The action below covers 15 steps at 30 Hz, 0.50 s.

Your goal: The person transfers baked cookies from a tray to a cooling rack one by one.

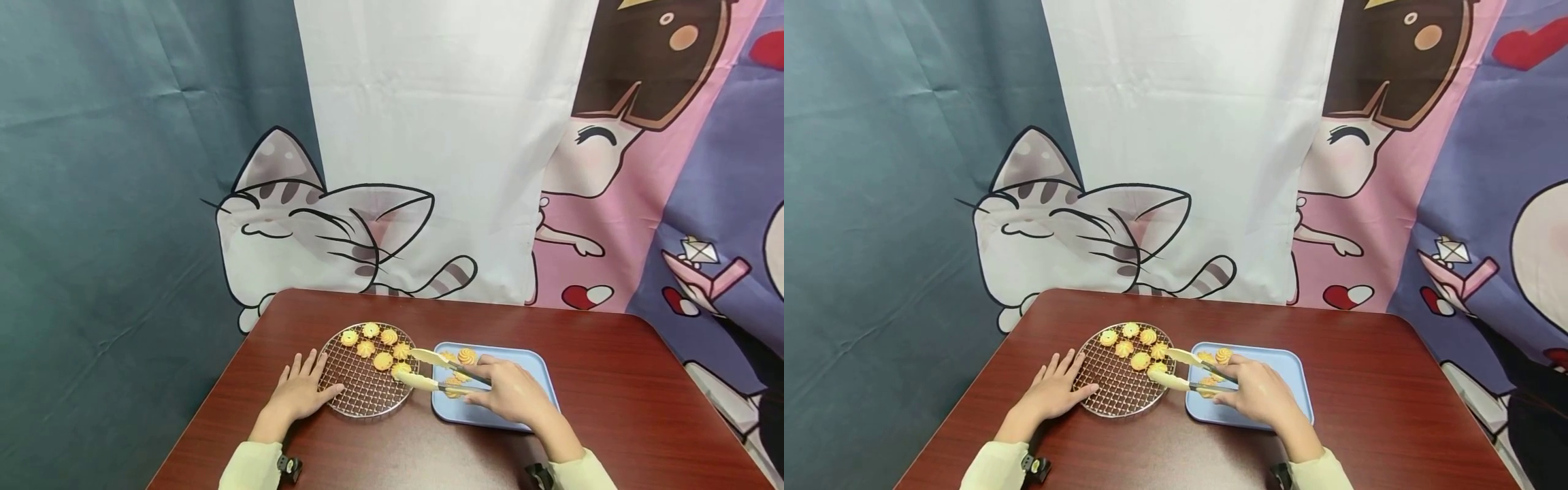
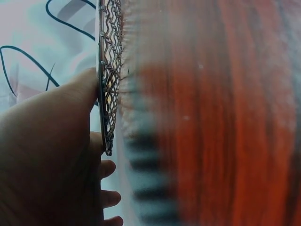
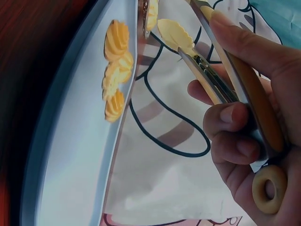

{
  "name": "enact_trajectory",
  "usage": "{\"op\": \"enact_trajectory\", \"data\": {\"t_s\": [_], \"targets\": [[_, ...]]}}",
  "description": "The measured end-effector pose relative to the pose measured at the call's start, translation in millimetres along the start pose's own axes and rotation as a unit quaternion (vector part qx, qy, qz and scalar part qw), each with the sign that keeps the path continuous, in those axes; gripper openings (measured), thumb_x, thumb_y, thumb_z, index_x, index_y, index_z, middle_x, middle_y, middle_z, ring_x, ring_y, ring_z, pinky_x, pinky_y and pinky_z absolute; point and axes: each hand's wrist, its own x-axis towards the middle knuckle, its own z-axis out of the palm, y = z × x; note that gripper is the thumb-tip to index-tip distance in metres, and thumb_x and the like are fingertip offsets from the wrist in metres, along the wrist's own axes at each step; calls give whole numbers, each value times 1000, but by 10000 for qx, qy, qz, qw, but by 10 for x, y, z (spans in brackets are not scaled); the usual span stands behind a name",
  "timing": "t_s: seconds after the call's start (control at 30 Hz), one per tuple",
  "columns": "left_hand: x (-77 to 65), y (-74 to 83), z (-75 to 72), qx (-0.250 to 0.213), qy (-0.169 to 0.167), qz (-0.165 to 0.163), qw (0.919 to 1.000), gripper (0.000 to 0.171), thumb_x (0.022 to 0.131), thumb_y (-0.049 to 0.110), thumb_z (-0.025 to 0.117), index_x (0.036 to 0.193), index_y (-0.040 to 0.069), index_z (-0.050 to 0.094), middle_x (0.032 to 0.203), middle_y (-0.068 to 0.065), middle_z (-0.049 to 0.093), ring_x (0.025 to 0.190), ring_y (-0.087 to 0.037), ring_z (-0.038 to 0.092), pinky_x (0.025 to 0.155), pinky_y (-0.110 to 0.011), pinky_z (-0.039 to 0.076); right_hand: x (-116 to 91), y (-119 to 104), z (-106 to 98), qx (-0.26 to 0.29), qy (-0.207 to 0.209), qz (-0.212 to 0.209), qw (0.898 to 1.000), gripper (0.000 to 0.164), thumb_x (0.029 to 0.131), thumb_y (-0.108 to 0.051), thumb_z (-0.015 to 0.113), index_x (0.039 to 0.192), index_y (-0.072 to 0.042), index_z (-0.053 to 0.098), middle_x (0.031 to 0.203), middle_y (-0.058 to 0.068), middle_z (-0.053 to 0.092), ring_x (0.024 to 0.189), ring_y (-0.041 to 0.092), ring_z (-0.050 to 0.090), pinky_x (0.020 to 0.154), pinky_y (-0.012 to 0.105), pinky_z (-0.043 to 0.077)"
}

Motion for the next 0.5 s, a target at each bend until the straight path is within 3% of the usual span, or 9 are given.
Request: {"op": "enact_trajectory", "data": {"t_s": [0.2,0.5], "targets": [[3,-18,22,4,1,6,10000,91,96,67,51,160,5,30,166,-22,21,151,-52,11,119,-69,11,-82,55,-67,149,11,112,9998,51,74,-31,91,120,-16,77,89,-17,60,66,-1,44,56,20,39],[18,-23,23,-33,-6,-4,10000,91,96,67,51,160,6,30,166,-21,20,152,-51,10,119,-68,10,-231,168,-135,-18,23,401,9992,52,74,-36,90,122,-21,76,90,-22,57,72,4,51,57,20,39]]}}
